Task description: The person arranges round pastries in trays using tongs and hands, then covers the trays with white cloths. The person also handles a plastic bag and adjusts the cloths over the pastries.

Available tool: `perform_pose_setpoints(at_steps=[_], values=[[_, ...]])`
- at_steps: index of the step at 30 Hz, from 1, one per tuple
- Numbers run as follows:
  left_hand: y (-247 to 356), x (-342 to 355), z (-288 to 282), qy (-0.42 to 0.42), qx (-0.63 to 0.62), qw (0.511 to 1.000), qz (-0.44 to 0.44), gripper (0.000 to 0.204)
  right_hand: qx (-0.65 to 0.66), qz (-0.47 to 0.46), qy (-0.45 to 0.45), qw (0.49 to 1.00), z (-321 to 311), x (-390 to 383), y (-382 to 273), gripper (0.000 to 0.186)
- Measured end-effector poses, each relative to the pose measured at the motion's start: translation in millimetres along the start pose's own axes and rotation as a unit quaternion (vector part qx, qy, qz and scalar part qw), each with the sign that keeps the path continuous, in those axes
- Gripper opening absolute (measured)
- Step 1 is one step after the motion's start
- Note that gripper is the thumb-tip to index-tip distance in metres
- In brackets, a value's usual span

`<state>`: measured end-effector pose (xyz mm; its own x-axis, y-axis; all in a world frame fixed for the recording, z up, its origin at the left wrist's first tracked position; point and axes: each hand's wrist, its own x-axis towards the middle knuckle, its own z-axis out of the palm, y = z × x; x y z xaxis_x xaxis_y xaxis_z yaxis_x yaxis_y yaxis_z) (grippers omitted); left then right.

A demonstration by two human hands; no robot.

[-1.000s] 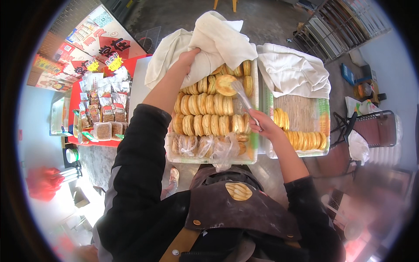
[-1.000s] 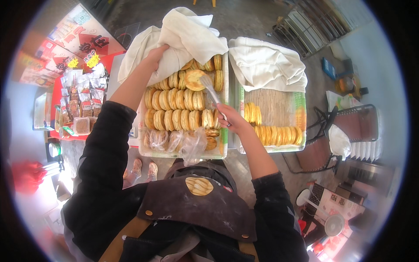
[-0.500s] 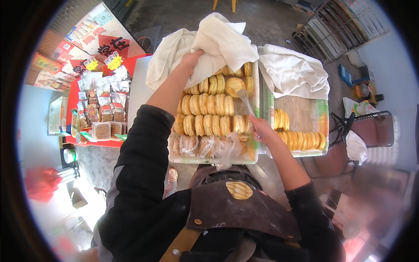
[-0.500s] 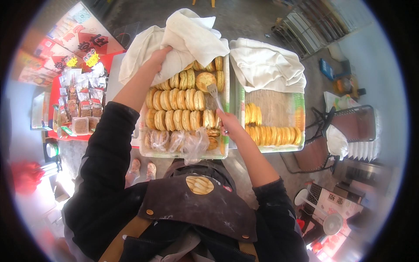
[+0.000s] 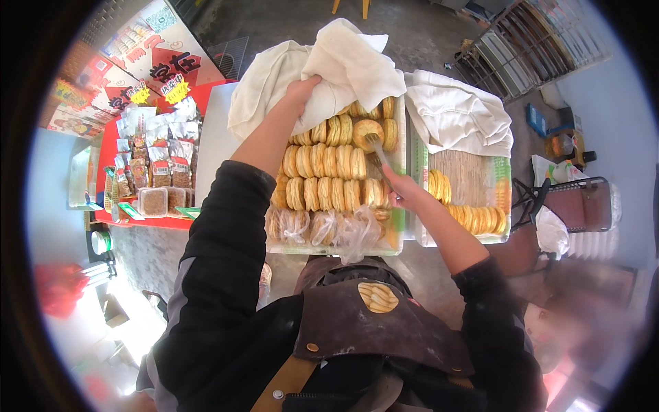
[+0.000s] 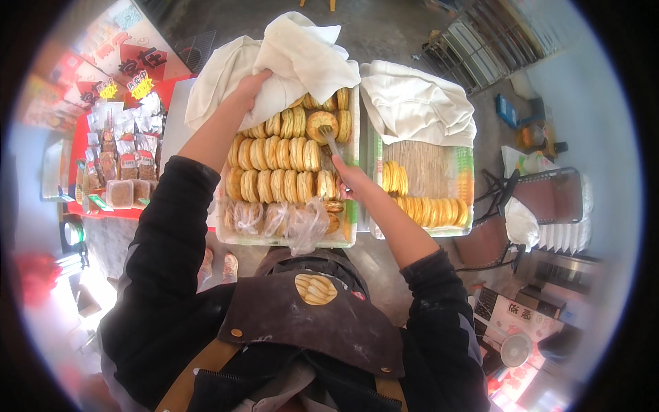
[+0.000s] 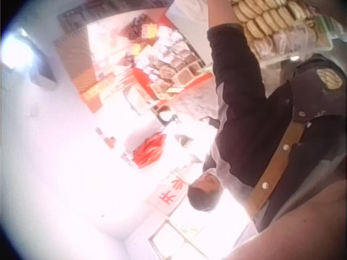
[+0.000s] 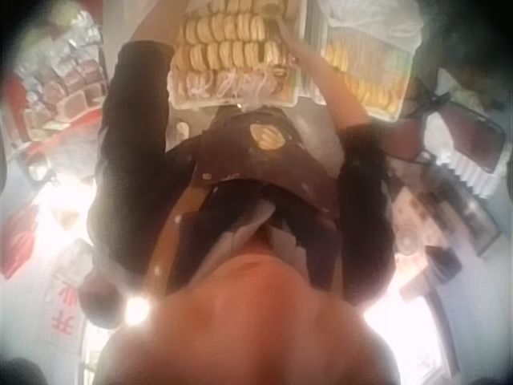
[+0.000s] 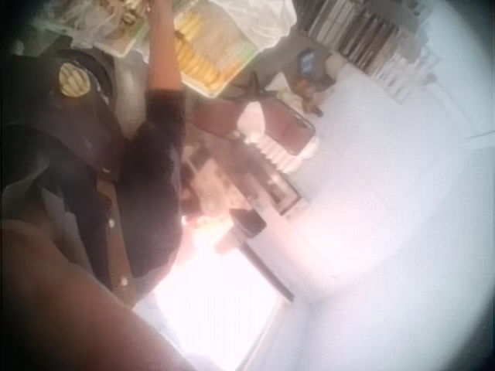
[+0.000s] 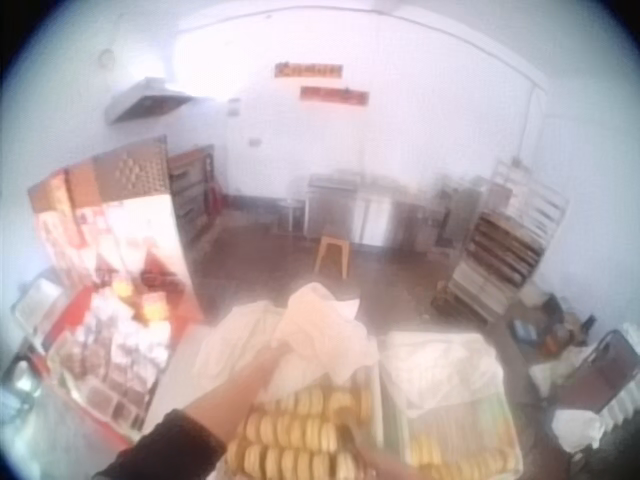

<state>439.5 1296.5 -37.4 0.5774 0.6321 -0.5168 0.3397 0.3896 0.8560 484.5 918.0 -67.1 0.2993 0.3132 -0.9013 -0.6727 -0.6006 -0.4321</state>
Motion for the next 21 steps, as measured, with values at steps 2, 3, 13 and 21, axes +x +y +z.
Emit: perform_pose_setpoints(at_steps=[2,3,13,21], values=[[-0.3,4.5,-0.6,0.003,0.003,1.000,-0.008,0.066,-0.005,-0.004,0.023,1.000,2.5,5.8,-2.3,0.067],[-0.4,6.5,-1.0,-0.002,-0.004,1.000,-0.005,0.066,0.002,-0.022,0.006,1.000,4.1,8.6,-4.4,0.066],[-6.8,14.1,-6.0,-0.025,-0.019,1.000,-0.003,0.066,0.093,0.000,-0.050,0.994,2.8,10.0,-17.2,0.064],[-10.7,11.3,-4.2,0.017,-0.023,0.999,0.018,0.063,0.058,-0.103,0.004,0.993,15.2,22.3,-20.9,0.064]])
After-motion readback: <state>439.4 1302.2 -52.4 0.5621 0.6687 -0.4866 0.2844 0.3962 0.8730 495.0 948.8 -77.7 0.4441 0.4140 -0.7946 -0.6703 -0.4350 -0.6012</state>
